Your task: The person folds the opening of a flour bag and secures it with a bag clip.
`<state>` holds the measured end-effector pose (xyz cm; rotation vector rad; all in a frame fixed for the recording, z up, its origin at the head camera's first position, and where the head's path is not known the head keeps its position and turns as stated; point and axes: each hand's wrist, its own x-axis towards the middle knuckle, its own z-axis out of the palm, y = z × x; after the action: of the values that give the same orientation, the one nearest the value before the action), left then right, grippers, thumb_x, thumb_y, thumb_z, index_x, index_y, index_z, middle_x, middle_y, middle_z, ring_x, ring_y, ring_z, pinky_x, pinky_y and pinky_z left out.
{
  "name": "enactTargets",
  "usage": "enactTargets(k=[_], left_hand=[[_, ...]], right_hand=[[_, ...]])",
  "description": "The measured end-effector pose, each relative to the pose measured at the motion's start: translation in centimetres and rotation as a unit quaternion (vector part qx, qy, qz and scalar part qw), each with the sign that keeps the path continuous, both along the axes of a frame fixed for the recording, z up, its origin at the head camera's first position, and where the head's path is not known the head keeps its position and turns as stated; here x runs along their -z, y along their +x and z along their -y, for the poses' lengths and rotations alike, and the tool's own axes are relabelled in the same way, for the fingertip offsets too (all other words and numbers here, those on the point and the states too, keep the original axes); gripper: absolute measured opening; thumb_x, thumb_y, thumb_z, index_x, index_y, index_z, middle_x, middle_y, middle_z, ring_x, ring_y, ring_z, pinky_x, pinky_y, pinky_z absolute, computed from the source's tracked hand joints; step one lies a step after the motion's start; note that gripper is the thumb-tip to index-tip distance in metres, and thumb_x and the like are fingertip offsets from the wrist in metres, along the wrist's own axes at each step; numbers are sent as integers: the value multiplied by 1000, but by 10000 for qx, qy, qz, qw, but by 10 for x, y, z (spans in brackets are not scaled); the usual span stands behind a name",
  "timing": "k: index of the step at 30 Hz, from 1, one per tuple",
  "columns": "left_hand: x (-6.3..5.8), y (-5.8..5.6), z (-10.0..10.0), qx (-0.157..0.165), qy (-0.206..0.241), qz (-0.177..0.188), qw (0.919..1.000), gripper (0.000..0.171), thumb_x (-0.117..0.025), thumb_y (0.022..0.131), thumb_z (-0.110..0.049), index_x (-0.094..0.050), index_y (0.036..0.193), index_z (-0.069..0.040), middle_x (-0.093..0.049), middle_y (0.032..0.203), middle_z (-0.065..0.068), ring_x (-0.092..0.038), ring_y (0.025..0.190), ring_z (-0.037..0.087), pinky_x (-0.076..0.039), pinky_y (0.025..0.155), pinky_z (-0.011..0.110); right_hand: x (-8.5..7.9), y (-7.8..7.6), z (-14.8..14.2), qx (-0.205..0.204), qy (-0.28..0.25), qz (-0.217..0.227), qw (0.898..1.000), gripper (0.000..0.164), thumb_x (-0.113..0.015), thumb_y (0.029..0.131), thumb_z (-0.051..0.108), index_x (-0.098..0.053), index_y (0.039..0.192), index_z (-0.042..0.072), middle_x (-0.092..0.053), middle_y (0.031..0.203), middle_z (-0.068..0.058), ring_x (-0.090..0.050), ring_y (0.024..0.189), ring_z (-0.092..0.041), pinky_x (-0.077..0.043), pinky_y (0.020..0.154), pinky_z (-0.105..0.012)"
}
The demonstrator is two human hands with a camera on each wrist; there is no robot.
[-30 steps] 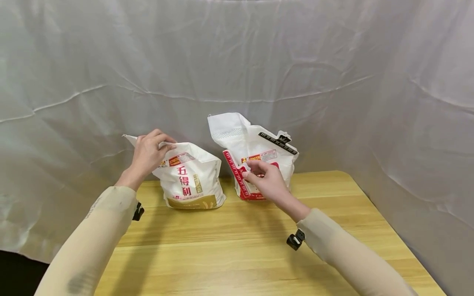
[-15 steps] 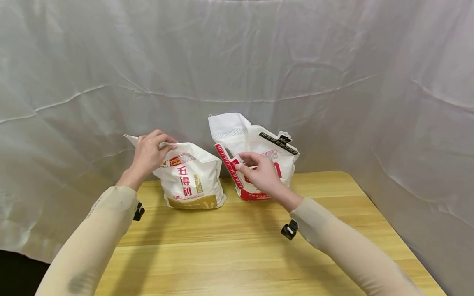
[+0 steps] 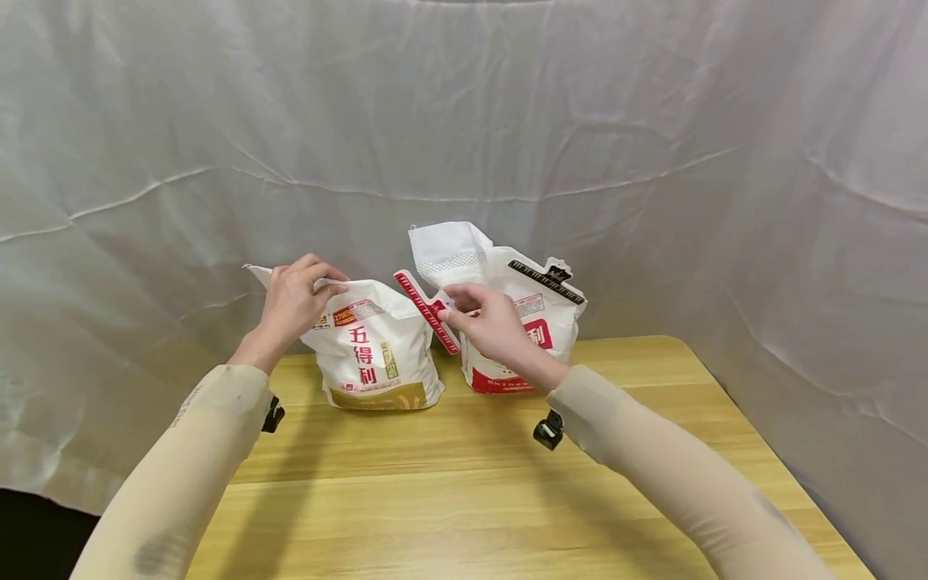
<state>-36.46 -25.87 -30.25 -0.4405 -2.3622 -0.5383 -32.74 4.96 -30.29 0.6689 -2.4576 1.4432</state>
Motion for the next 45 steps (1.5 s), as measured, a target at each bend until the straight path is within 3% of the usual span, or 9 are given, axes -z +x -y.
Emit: enactTargets(k=[11, 27, 34, 45], left_hand=[[1, 1, 0, -29, 13, 98, 9999, 7, -72, 84, -18, -72, 91, -15, -61, 91, -2, -56, 86, 20, -31, 92, 45], [0, 1, 2, -21, 0, 24, 10000, 7, -73, 83, -17, -72, 90, -15, -62, 90, -1, -56, 85, 20, -31, 92, 45], [1, 1, 3, -51, -16, 57, 10000, 7, -73, 84, -19, -71, 91, -17, -60, 91, -4, -55, 85, 18, -31, 92, 44], [-1, 1, 2, -72, 29, 173, 9998, 10, -72, 84, -19, -71, 94, -16, -61, 93, -2, -55, 87, 19, -31, 92, 44]], right_hand=[[-16, -11, 22, -122, 318, -384, 9987, 33, -72, 85, 20, -65, 116, 11, -70, 99, -2, -65, 90, -13, -51, 80, -27], [-31, -34, 49, -193, 641, -503, 9965, 30, -72, 85, 19, -66, 113, 10, -70, 100, -3, -65, 90, -13, -50, 78, -24], [-35, -40, 55, -56, 778, -587, 9952, 24, -73, 84, 19, -68, 106, 12, -71, 97, -3, -67, 82, -11, -51, 72, -22], [-37, -47, 64, 364, 1139, -708, 9903, 10, -74, 83, 24, -73, 92, 21, -72, 85, 9, -62, 71, -3, -45, 68, -24]])
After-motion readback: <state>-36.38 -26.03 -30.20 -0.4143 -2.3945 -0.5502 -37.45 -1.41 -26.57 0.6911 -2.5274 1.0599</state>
